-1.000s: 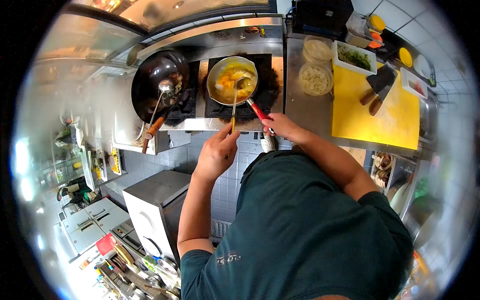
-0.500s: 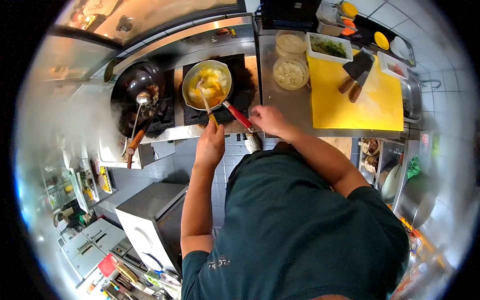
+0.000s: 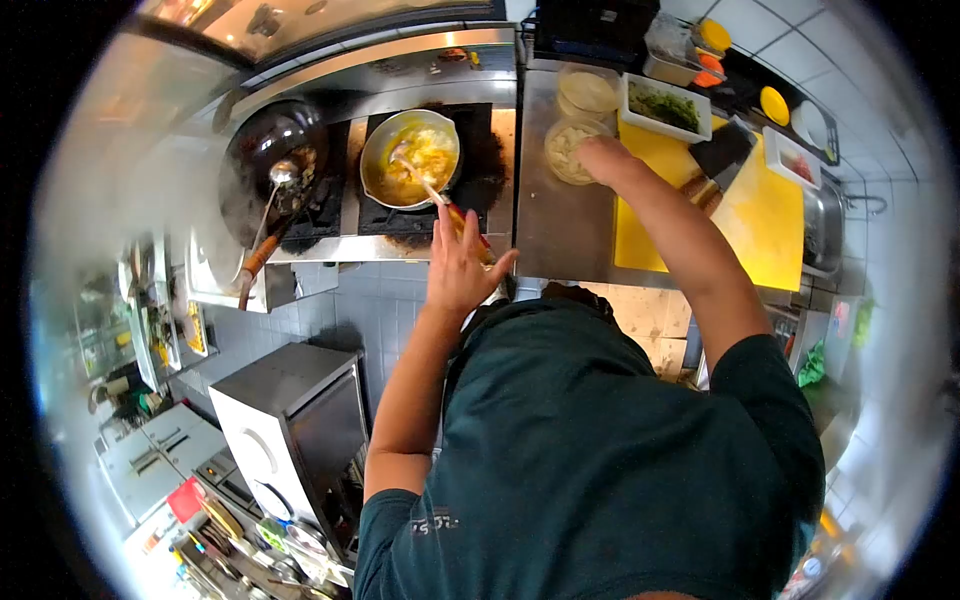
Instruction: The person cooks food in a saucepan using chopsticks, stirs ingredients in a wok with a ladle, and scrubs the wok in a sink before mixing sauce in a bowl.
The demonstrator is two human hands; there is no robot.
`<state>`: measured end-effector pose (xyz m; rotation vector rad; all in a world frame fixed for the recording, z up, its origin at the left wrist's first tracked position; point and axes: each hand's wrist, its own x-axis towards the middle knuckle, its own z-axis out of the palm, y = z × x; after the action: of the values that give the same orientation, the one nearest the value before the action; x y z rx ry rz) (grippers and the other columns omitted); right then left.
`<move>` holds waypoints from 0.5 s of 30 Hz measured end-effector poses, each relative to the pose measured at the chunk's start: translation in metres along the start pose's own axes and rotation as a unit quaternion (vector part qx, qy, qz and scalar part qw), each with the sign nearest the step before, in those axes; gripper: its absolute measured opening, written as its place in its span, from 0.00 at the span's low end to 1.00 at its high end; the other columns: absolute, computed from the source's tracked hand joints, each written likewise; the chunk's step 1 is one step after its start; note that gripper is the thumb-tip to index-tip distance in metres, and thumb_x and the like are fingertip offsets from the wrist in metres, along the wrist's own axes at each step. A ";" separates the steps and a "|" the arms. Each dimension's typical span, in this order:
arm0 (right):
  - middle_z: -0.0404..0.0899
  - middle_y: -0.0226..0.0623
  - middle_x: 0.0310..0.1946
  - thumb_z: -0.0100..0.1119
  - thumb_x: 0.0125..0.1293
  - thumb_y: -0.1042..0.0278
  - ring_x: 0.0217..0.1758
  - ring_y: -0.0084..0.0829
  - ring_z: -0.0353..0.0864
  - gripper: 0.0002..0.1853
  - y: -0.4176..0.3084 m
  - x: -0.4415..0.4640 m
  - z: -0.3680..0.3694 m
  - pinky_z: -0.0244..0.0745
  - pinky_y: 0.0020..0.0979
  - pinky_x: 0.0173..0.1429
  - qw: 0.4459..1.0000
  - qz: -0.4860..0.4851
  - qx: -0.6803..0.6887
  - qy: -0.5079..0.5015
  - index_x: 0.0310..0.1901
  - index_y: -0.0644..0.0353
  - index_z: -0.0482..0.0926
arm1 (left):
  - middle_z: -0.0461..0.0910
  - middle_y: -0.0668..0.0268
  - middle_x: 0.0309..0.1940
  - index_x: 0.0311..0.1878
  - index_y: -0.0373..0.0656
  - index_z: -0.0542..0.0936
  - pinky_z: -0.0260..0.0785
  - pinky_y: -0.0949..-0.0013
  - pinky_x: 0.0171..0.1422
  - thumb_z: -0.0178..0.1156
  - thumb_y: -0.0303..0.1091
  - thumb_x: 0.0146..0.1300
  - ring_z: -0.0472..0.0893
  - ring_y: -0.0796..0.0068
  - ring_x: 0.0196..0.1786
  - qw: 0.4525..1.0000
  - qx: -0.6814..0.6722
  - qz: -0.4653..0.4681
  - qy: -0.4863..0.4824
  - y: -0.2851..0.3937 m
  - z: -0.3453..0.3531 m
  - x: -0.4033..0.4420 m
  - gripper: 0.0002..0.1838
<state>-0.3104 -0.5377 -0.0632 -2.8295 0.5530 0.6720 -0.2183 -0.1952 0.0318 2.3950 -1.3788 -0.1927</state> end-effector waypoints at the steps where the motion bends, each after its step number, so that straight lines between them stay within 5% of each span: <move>1: 0.85 0.52 0.45 0.55 0.62 0.62 0.51 0.51 0.84 0.15 -0.002 0.003 -0.001 0.78 0.46 0.55 0.999 0.003 0.036 0.012 0.42 0.60 0.86 | 0.56 0.28 0.71 0.70 0.29 0.64 0.63 0.50 0.73 0.69 0.55 0.59 0.65 0.34 0.71 0.996 -0.032 -0.052 0.065 0.000 0.012 -0.004 0.47; 3: 0.85 0.52 0.47 0.55 0.62 0.60 0.51 0.52 0.84 0.16 -0.001 0.003 -0.001 0.77 0.46 0.56 0.993 0.012 0.110 0.031 0.42 0.60 0.87 | 0.62 0.35 0.70 0.75 0.31 0.58 0.65 0.52 0.72 0.65 0.58 0.63 0.67 0.37 0.70 0.928 -0.267 -0.230 0.116 -0.021 0.047 -0.007 0.50; 5: 0.84 0.54 0.49 0.54 0.63 0.59 0.53 0.52 0.84 0.18 0.003 0.007 -0.004 0.76 0.45 0.58 0.991 0.016 0.134 -0.022 0.44 0.62 0.86 | 0.71 0.42 0.65 0.74 0.34 0.60 0.68 0.53 0.69 0.62 0.57 0.67 0.73 0.42 0.65 0.696 -0.571 -0.416 0.130 -0.030 0.069 -0.002 0.44; 6: 0.84 0.55 0.50 0.53 0.64 0.58 0.54 0.52 0.83 0.19 0.004 0.009 -0.007 0.76 0.45 0.59 0.988 0.017 0.143 -0.049 0.46 0.62 0.86 | 0.78 0.55 0.54 0.69 0.41 0.68 0.72 0.55 0.62 0.59 0.55 0.71 0.79 0.54 0.55 0.561 -0.698 -0.437 0.088 -0.018 0.053 0.007 0.33; 9: 0.84 0.55 0.47 0.51 0.65 0.59 0.53 0.52 0.84 0.19 0.002 0.006 -0.002 0.76 0.45 0.59 0.984 0.040 0.172 0.029 0.43 0.64 0.87 | 0.73 0.51 0.57 0.68 0.42 0.68 0.70 0.51 0.61 0.55 0.61 0.70 0.77 0.54 0.55 0.502 -0.769 -0.391 0.067 -0.028 0.068 0.013 0.36; 14: 0.85 0.53 0.39 0.56 0.62 0.65 0.47 0.52 0.85 0.13 0.015 0.016 0.008 0.78 0.45 0.53 0.996 -0.010 0.084 0.035 0.39 0.63 0.86 | 0.84 0.68 0.40 0.53 0.49 0.79 0.70 0.72 0.33 0.56 0.57 0.72 0.81 0.74 0.38 0.557 -0.720 -0.403 0.097 -0.023 0.048 0.003 0.22; 15: 0.85 0.53 0.38 0.56 0.61 0.67 0.46 0.52 0.85 0.12 0.016 0.013 0.005 0.78 0.45 0.51 0.998 -0.025 0.060 0.023 0.38 0.63 0.86 | 0.84 0.67 0.40 0.52 0.48 0.80 0.72 0.70 0.35 0.56 0.57 0.72 0.82 0.72 0.39 0.551 -0.708 -0.432 0.090 -0.032 0.049 -0.004 0.22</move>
<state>-0.3080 -0.5553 -0.0750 -2.7424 0.5088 0.5471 -0.2091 -0.1893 -0.0256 1.2280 0.3603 -0.8579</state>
